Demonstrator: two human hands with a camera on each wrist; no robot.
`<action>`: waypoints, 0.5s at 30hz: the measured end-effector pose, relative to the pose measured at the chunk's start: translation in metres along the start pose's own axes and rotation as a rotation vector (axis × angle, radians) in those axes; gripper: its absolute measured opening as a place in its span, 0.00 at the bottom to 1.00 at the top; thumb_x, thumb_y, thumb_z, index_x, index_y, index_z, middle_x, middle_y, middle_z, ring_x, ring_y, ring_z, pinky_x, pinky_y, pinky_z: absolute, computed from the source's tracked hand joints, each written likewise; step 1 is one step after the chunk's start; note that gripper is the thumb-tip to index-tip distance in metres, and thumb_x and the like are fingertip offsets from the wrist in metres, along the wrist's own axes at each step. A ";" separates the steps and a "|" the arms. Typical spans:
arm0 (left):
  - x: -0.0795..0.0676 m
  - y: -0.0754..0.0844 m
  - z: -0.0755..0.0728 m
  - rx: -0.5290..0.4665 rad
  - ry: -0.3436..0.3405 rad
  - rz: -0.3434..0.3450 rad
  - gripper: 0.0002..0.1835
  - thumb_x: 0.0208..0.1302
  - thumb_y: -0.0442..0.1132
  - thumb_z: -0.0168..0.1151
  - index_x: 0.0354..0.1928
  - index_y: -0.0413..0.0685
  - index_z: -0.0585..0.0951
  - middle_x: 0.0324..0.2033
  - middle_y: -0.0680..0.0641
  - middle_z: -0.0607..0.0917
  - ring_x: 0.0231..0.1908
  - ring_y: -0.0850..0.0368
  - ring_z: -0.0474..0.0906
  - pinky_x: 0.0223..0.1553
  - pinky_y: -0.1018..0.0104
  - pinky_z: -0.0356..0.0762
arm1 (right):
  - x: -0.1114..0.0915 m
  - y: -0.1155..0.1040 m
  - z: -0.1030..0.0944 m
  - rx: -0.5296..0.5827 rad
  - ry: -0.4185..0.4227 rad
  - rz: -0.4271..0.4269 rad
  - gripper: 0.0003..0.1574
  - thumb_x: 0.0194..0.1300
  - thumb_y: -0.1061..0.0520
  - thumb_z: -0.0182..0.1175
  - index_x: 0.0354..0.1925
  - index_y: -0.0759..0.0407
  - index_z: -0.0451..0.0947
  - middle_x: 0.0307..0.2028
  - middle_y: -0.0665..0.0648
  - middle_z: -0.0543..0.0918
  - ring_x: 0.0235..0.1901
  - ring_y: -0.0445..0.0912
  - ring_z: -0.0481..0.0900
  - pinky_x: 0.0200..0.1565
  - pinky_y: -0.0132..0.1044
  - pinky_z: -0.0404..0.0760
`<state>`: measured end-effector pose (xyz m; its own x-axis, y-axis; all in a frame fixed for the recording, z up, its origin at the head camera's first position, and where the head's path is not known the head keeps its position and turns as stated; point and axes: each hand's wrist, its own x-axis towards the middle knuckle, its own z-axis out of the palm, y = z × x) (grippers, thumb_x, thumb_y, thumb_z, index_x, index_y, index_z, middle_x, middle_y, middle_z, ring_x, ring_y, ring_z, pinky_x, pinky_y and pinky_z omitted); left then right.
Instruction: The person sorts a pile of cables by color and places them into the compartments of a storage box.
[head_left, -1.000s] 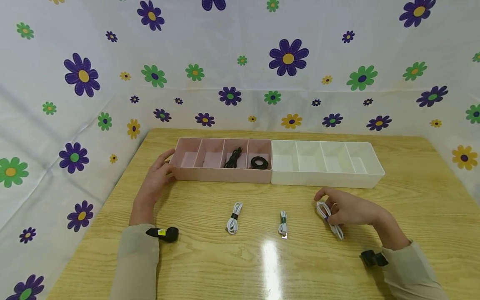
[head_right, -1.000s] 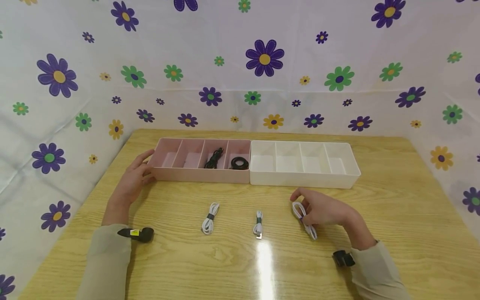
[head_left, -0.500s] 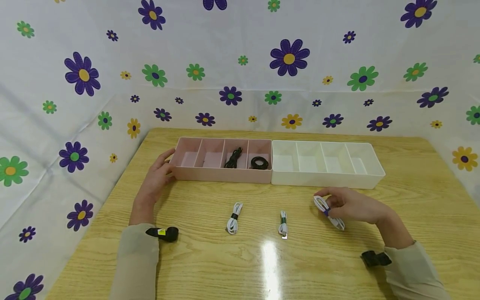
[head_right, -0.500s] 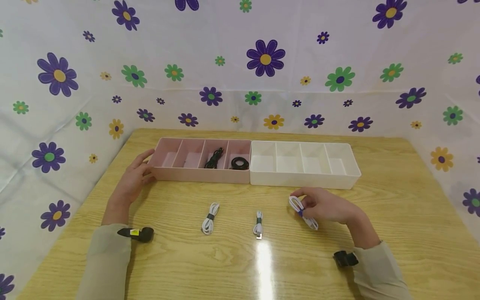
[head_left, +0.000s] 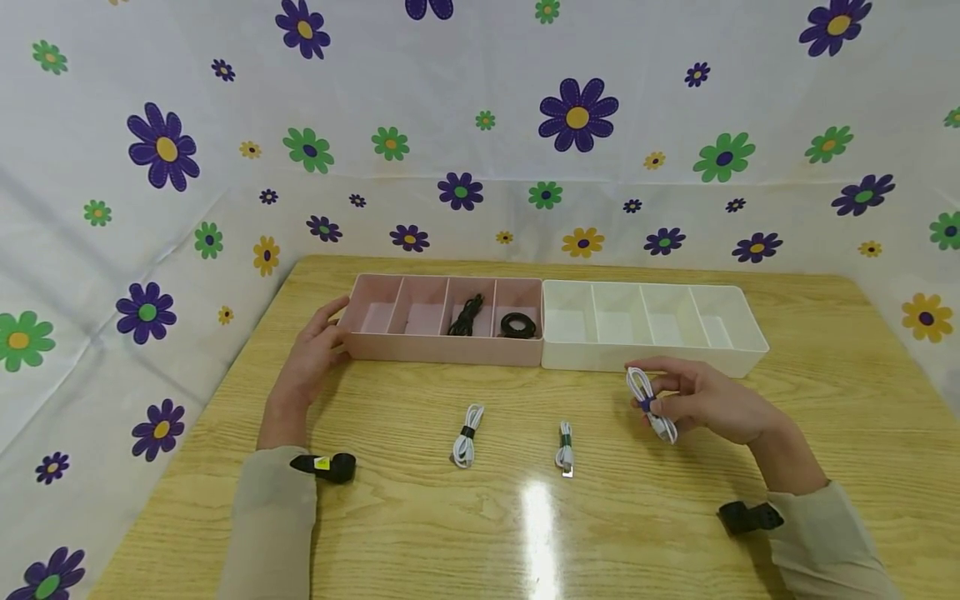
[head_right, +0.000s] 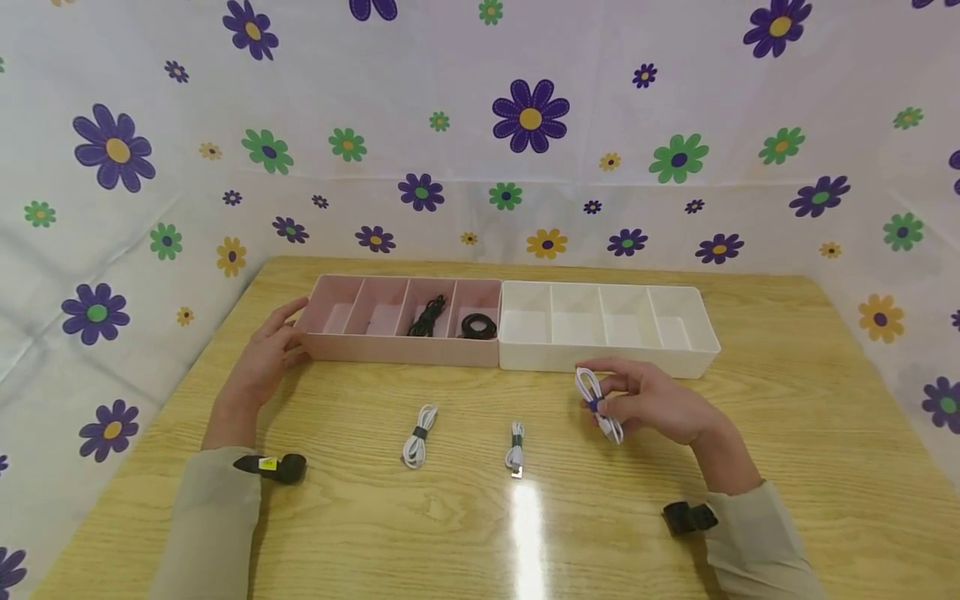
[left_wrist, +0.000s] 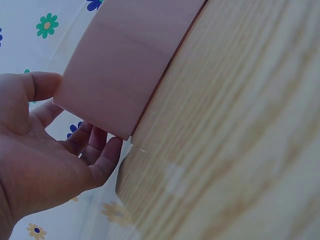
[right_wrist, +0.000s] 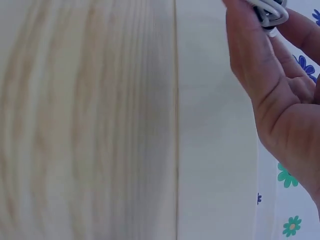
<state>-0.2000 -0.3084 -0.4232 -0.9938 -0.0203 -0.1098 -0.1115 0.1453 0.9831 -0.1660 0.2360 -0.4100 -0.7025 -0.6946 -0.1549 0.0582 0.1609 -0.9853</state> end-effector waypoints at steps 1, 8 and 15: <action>0.000 0.000 0.000 -0.002 0.000 0.000 0.31 0.77 0.37 0.40 0.79 0.54 0.53 0.70 0.36 0.58 0.60 0.54 0.65 0.51 0.69 0.71 | 0.000 0.001 -0.001 0.038 -0.009 -0.016 0.33 0.72 0.67 0.53 0.73 0.57 0.61 0.50 0.67 0.80 0.41 0.53 0.85 0.35 0.44 0.85; 0.002 -0.001 -0.001 -0.006 -0.002 -0.011 0.31 0.77 0.37 0.38 0.79 0.55 0.52 0.72 0.36 0.56 0.65 0.48 0.61 0.52 0.67 0.71 | 0.001 0.004 -0.004 0.223 -0.072 -0.104 0.35 0.76 0.69 0.45 0.75 0.48 0.60 0.55 0.57 0.81 0.47 0.52 0.85 0.42 0.42 0.85; 0.000 0.002 0.001 -0.007 0.000 -0.013 0.31 0.77 0.36 0.38 0.79 0.55 0.51 0.73 0.35 0.56 0.67 0.45 0.60 0.51 0.69 0.71 | 0.000 0.003 -0.003 0.310 0.000 -0.132 0.34 0.75 0.69 0.46 0.72 0.44 0.66 0.55 0.56 0.82 0.46 0.50 0.86 0.43 0.41 0.85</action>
<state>-0.2004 -0.3072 -0.4217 -0.9922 -0.0218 -0.1228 -0.1246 0.1383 0.9825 -0.1685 0.2386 -0.4124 -0.7186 -0.6950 -0.0248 0.1796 -0.1510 -0.9721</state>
